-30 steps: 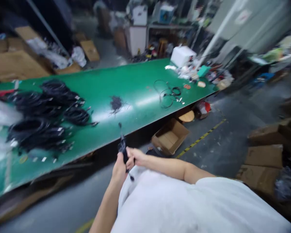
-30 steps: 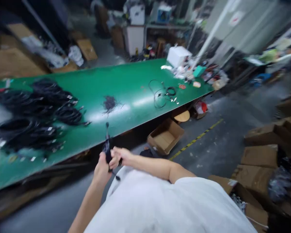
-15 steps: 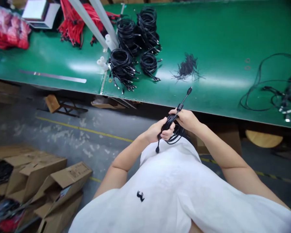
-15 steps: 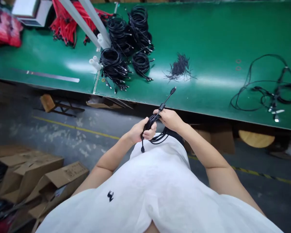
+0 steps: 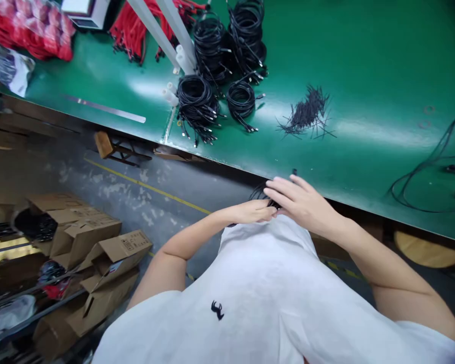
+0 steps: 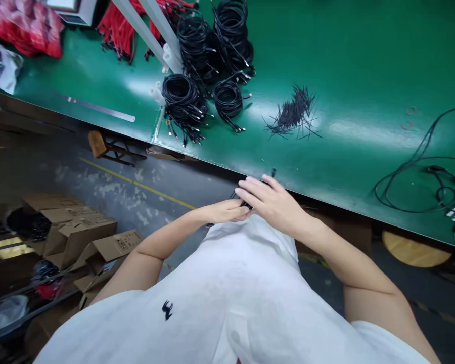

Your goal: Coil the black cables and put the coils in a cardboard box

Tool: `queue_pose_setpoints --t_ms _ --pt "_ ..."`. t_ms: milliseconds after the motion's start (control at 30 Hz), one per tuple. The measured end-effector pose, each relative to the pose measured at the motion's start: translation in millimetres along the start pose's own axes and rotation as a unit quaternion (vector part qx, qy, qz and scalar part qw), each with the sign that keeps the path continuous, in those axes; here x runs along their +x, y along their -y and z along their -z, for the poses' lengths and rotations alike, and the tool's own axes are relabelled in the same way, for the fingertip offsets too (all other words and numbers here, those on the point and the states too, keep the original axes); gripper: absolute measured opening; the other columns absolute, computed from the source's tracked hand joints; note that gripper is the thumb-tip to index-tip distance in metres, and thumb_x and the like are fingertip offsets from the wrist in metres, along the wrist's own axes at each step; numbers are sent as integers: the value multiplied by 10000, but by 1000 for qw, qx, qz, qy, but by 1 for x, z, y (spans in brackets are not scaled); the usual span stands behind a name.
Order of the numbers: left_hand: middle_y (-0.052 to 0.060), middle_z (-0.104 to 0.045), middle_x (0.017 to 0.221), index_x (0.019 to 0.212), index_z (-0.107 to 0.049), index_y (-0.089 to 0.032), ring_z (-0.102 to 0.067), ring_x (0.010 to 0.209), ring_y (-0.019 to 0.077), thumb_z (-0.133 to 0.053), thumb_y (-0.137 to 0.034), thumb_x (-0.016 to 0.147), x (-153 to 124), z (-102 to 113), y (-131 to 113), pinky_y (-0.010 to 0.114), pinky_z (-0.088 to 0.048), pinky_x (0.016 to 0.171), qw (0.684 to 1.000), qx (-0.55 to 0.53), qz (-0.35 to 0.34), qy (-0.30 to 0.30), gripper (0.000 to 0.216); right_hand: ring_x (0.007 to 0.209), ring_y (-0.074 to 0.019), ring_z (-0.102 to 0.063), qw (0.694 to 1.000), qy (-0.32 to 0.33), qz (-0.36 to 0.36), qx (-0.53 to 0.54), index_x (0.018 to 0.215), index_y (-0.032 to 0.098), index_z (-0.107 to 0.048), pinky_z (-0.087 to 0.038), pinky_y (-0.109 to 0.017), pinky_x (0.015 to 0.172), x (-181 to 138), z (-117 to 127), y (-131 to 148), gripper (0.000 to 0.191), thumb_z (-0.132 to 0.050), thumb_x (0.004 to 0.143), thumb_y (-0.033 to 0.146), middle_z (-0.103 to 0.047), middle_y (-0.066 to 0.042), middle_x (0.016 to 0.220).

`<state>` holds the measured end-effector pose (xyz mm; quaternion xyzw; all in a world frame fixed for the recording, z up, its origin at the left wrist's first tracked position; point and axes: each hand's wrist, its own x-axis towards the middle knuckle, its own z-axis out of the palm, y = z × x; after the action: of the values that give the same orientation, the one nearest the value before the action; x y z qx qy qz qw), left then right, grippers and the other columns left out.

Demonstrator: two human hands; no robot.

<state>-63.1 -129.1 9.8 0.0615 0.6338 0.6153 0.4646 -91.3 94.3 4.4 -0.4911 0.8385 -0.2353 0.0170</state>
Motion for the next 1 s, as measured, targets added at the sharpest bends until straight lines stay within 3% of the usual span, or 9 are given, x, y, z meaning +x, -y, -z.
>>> queue_pose_setpoints --t_ms 67,167,267,367,500,600,800,900,1000 --pt "-38 -393 541 657 -512 -173 -314 517 97 -457 -376 927 6 -1 -7 250 -272 517 996 82 10 15 343 1146 -252 -604 997 38 66 18 1335 123 -559 -418 -520 1086 -1 -10 -8 407 -405 1029 343 -659 -157 1202" --pt "-40 -452 551 737 -569 -173 -372 526 107 -466 -364 920 10 -3 -14 245 -320 542 998 60 31 16 284 926 -206 -624 992 62 97 49 1277 82 -585 -518 -430 909 -3 -22 -24 437 -360 1045 375 -678 -138 1013" --pt "-48 -459 572 849 -597 -171 -383 525 110 -517 -400 912 12 -4 -18 249 -341 549 997 -49 47 22 250 915 -198 -603 990 49 114 72 1291 95 -583 -519 -372 819 -3 -18 -36 439 -338 1052 370 -666 -128 990" --pt "-38 -453 571 813 -624 -157 -368 528 109 -609 -430 872 16 -3 -23 250 -327 532 989 -130 58 40 279 926 -188 -590 982 65 113 139 1294 139 -596 -510 -345 807 4 -4 -47 453 -342 1045 421 -654 -116 1008" --pt "-22 -449 584 862 -671 -153 -354 558 124 -636 -494 860 21 -4 -26 264 -313 538 977 -184 85 63 343 974 -161 -585 945 109 113 287 1277 187 -621 -504 -296 822 15 9 -65 421 -388 1033 439 -644 -97 1077" --pt "-22 -425 588 907 -677 -150 -319 554 125 -604 -613 849 25 -10 -24 276 -297 535 963 -249 73 67 473 1014 -146 -579 920 92 119 362 1283 194 -624 -494 -277 861 17 7 -77 395 -400 1035 404 -641 -90 1096" --pt "8 -483 568 890 -715 -142 -383 519 136 -557 -675 842 34 -17 -26 289 -374 538 947 -313 70 -8 558 990 -171 -585 940 73 142 301 1263 178 -642 -483 -329 864 10 -7 -88 403 -365 1047 376 -661 -107 1033" --pt "32 -571 643 929 -723 -156 -491 595 165 -601 -560 860 42 -16 -28 299 -441 627 968 -240 57 -40 428 1008 -167 -595 936 71 134 318 1243 205 -664 -485 -343 914 9 -10 -90 393 -374 1044 381 -673 -88 1019" --pt "14 -574 680 808 -675 -185 -475 636 154 -610 -448 868 50 -21 -26 263 -399 636 984 -111 73 -118 278 1016 -153 -608 914 83 129 375 1177 203 -692 -480 -328 971 11 -14 -110 359 -496 992 440 -678 -73 1049"
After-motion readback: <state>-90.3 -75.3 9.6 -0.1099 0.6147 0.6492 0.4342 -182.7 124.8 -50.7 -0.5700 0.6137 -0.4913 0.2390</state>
